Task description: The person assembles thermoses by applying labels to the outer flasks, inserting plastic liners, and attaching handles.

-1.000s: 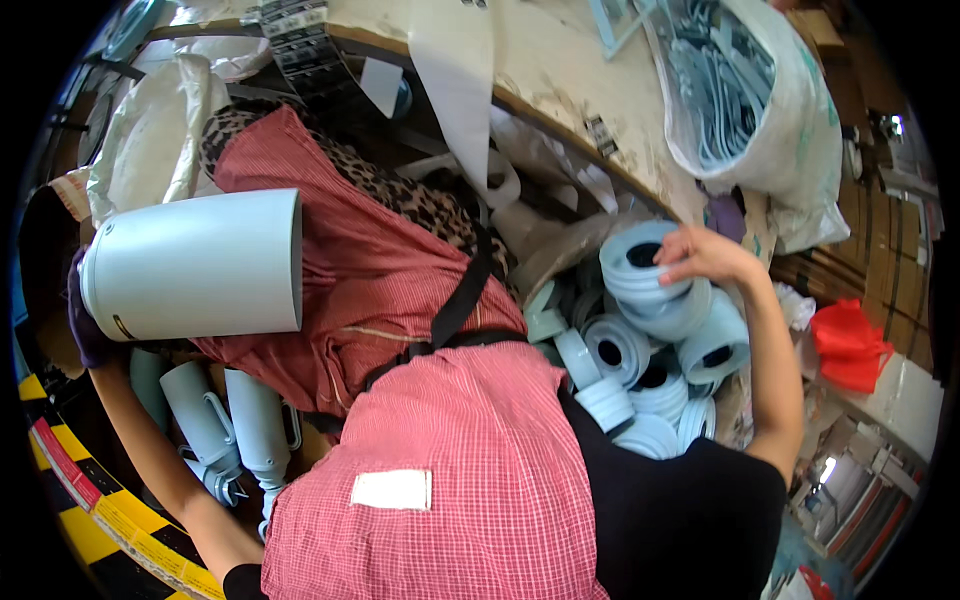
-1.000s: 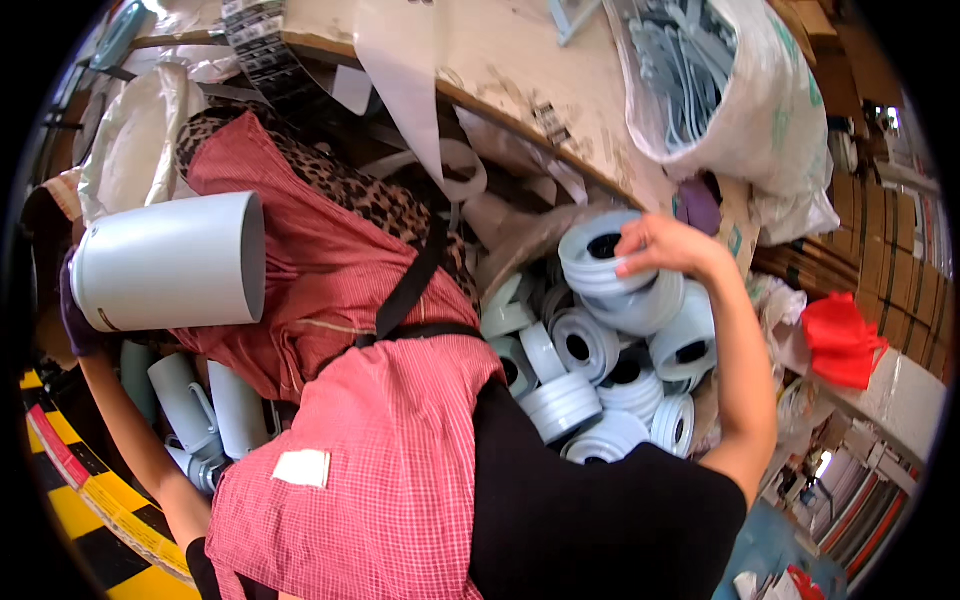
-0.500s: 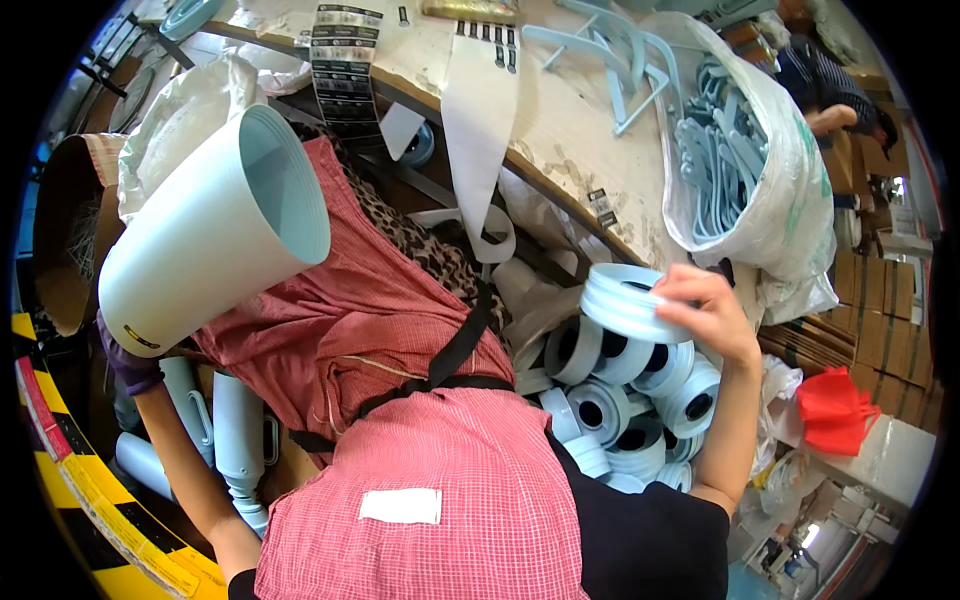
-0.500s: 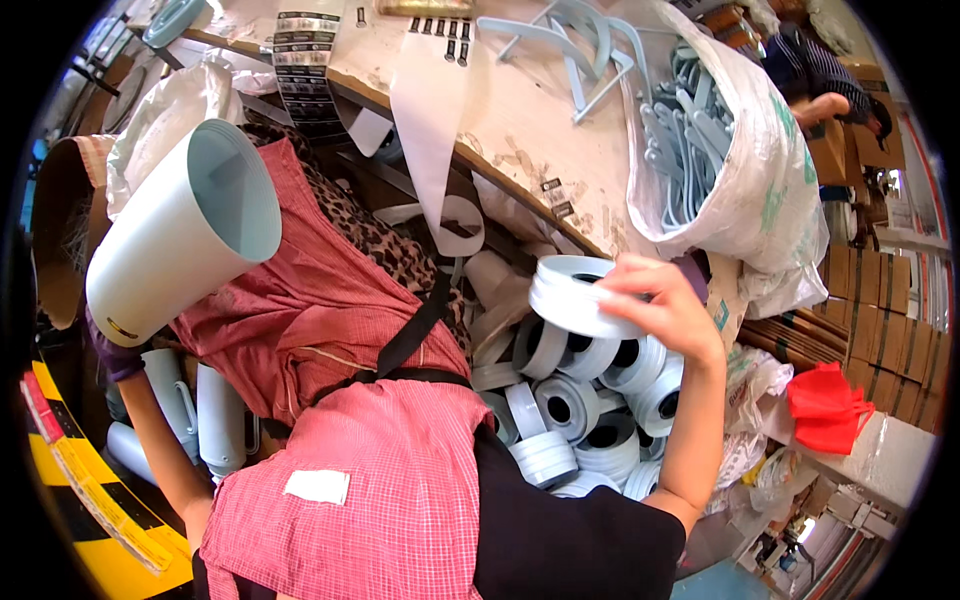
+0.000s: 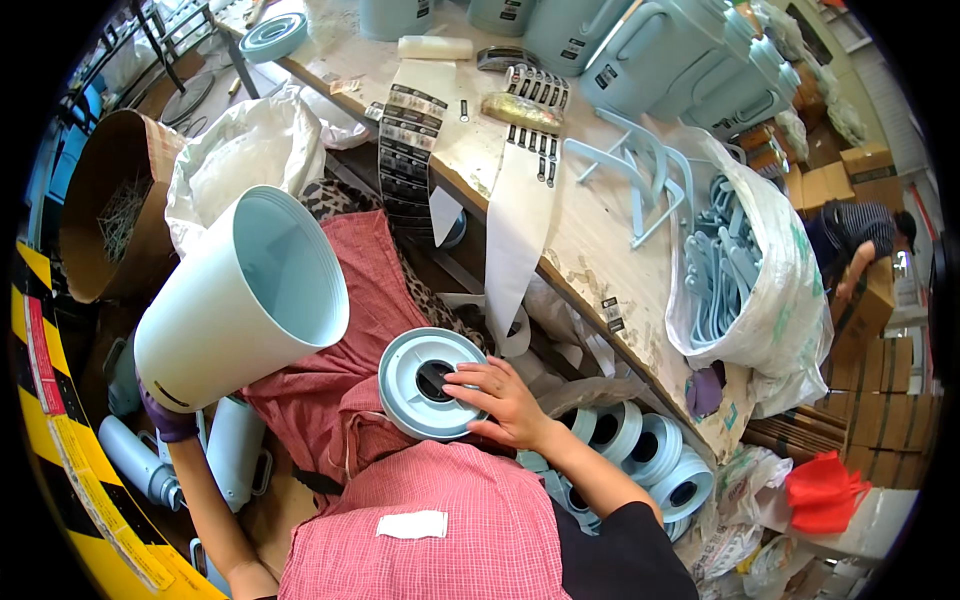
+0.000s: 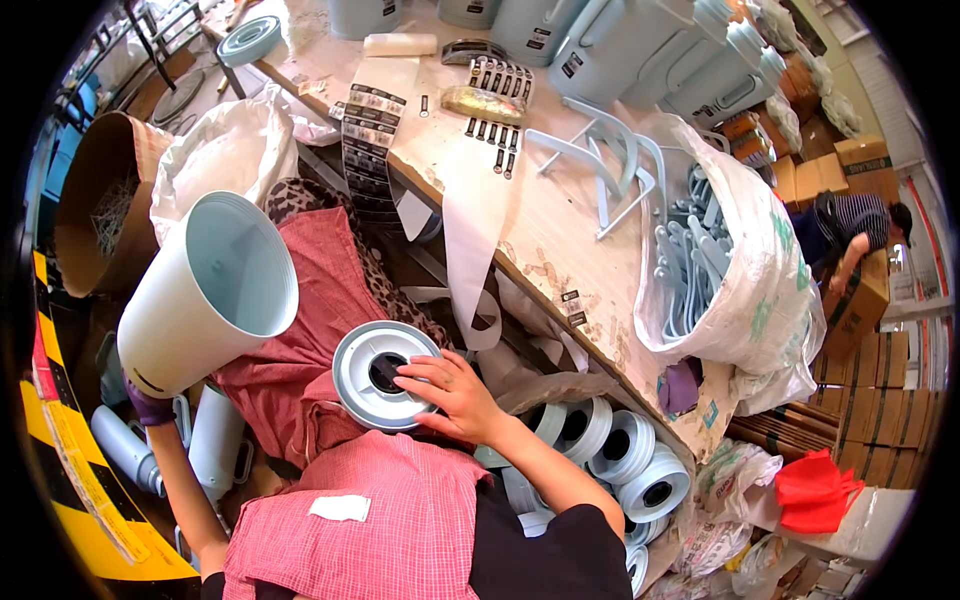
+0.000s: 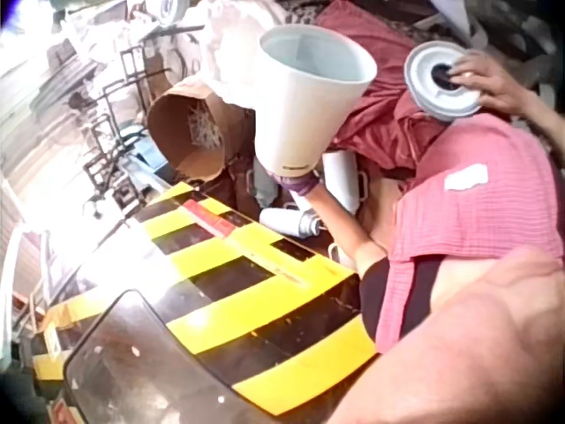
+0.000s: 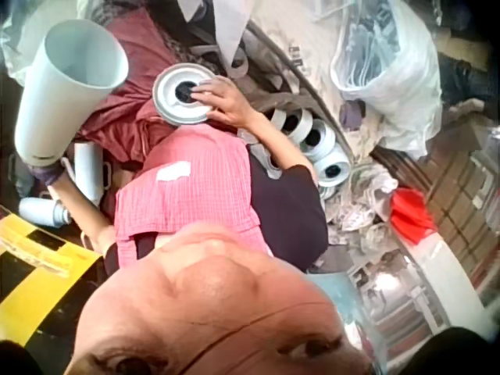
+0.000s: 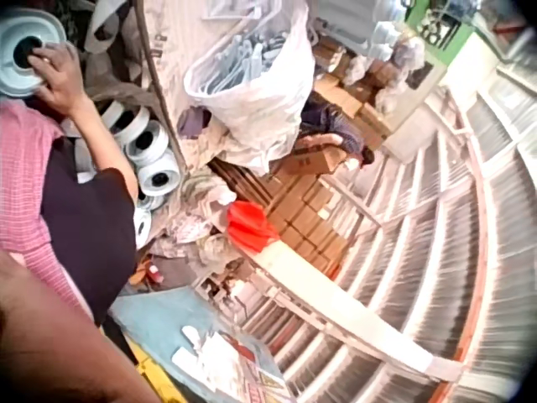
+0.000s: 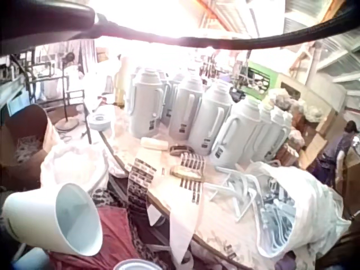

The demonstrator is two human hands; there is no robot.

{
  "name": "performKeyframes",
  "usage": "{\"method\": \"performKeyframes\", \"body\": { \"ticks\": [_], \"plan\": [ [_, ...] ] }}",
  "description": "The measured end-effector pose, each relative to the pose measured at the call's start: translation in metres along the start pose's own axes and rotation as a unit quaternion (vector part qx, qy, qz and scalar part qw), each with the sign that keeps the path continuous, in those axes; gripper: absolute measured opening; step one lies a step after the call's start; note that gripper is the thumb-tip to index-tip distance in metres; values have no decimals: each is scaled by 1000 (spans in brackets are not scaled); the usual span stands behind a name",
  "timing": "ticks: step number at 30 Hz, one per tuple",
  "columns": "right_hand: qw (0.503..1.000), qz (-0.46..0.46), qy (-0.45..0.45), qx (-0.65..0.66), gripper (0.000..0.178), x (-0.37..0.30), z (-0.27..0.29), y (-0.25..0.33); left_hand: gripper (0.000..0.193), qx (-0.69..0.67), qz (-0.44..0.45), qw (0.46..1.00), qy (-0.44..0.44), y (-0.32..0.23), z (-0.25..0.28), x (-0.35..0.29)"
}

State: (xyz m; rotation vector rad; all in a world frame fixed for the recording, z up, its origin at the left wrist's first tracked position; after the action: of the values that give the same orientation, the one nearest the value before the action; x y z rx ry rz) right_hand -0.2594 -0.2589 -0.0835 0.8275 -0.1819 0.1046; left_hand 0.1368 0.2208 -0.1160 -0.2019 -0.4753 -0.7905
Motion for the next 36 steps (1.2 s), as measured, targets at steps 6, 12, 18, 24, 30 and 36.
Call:
{"method": "performKeyframes", "body": {
  "ticks": [6, 12, 18, 24, 30, 36],
  "plan": [
    [993, 94, -64, -20, 64, 24, 14, -12, 51, 37, 6, 999, 4, -43, 5, -2],
    [907, 54, -416, -30, 83, 85, 72, 19, 32, -265, 135, 950, -94, -131, -5, 17],
    [919, 213, -306, -127, 72, 124, 77, 61, 27, -497, 266, 824, -49, -170, -14, 20],
    [942, -51, -323, 72, 64, 131, 44, 27, 40, -52, 135, 988, -57, -111, 27, 4],
    [808, -340, -20, 480, 66, 147, -44, -43, 41, -354, -276, 869, -207, -176, 201, 125],
    [915, -237, -231, -230, 37, 155, 141, -86, 58, -393, -39, 912, -114, -162, 202, 156]
  ]
}}
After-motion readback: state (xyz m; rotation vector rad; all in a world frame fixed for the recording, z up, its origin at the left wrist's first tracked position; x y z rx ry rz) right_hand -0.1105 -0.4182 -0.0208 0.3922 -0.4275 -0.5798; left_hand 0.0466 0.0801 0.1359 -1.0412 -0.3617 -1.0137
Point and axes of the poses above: each hand's wrist, its own x-axis towards the middle knuckle, its own z-axis out of the back of the hand, y = z × x, the point moved 2 cm from there along x, towards the middle knuckle, and after that the axes turned 2 degrees about z, right-handed, at the moved point
